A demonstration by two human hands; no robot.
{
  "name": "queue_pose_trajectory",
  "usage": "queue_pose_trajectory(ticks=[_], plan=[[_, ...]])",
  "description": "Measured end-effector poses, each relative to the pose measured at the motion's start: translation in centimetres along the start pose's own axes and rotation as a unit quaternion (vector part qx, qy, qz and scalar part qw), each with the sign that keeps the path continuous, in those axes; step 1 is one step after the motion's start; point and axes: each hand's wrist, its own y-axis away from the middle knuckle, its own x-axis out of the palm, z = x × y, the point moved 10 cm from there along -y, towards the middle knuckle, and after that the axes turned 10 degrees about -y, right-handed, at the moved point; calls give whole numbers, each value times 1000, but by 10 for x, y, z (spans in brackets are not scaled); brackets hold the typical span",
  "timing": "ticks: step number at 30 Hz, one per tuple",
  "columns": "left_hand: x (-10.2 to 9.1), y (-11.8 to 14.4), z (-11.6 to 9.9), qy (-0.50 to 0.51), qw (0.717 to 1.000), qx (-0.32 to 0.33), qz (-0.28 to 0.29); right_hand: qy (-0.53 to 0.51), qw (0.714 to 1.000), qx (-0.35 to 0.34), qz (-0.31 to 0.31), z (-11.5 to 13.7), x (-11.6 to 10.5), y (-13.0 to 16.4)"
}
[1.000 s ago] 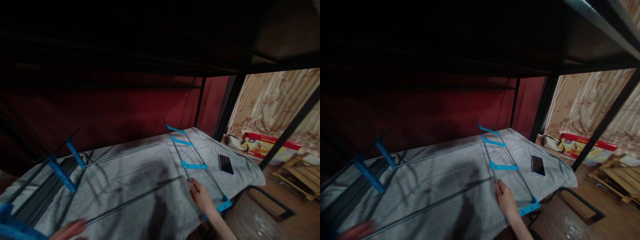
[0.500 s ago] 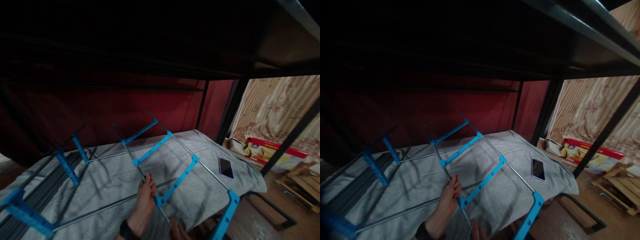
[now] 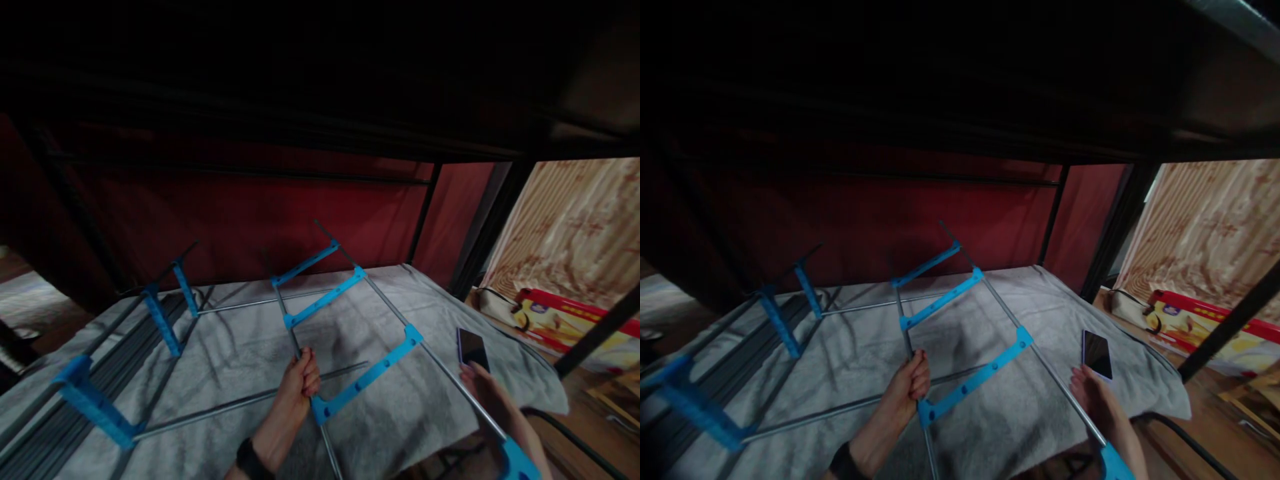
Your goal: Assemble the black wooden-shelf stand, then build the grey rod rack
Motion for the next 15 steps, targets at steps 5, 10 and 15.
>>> queue_pose_trajectory(ticks=[5, 10, 15], plan=[[15, -11, 52, 31, 997, -60, 33, -295, 927, 147, 180, -37, 125, 29], [19, -18, 81, 31, 997, -64, 20, -426, 848, 225, 220, -16, 166, 33], [17, -23, 85, -69, 997, -16, 5, -458, 810, 280, 234, 4, 153, 4]])
